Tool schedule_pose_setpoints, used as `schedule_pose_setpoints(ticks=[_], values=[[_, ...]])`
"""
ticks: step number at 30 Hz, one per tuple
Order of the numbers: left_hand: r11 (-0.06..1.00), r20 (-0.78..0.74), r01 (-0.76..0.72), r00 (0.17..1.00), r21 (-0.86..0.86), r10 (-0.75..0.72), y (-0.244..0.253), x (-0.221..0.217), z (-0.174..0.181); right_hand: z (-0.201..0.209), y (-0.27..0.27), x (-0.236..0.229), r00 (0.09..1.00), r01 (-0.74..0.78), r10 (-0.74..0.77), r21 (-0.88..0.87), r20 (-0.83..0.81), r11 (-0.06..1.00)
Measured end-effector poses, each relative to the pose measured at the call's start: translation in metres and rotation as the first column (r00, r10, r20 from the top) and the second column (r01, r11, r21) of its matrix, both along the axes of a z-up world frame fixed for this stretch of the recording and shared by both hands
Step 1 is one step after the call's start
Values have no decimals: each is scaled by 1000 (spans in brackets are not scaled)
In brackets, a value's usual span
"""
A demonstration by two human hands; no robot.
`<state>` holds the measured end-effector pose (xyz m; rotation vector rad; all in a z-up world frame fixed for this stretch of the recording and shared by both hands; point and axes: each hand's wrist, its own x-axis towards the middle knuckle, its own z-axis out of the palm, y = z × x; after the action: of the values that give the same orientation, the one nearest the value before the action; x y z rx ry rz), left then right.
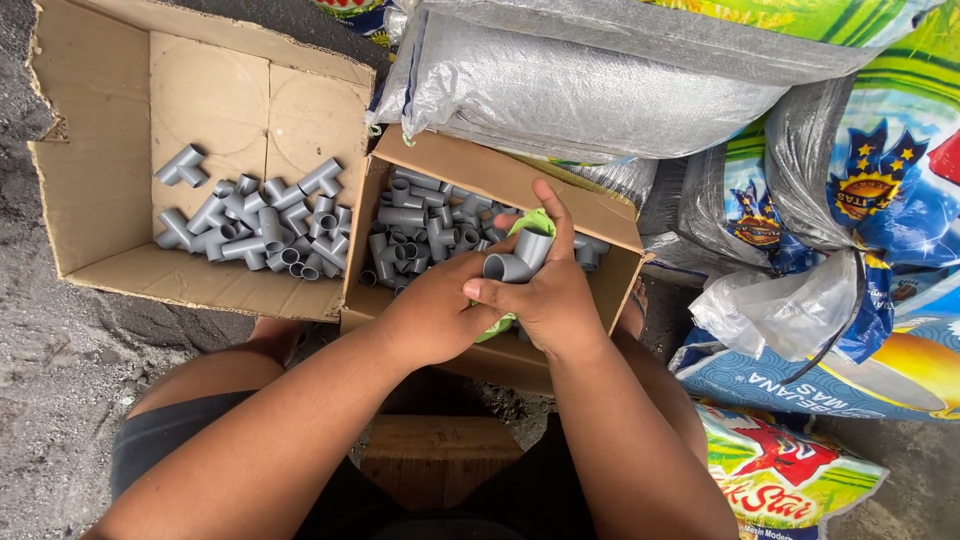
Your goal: Cleaning PVC pipe T-joints by wiping them with a cloth and moving them between boxes.
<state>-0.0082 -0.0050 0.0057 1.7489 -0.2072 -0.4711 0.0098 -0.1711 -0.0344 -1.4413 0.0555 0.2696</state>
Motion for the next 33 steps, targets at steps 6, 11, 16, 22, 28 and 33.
schedule_pose_setpoints(ticks=[6,11,16,22,28,33], values=[[954,264,-228,949,193,173,-14,-15,-23,12,3,-10,995,-47,58,-131,82,990],[958,151,-252,961,135,232,-13,-11,-29,11,1,-6,982,-54,93,-230,164,972],[959,-157,-245,951,144,267,-8,1,-5,3,-6,0,991,-44,52,-62,122,997],[932,-277,-334,890,142,361,1,4,-13,25,-5,6,983,-183,178,-336,-45,924],[919,-253,-371,884,131,393,-1,-1,-9,25,-3,12,975,-218,183,-413,-124,884],[929,-179,-362,912,72,369,-11,-6,-1,24,2,6,996,-84,89,-440,-10,894]])
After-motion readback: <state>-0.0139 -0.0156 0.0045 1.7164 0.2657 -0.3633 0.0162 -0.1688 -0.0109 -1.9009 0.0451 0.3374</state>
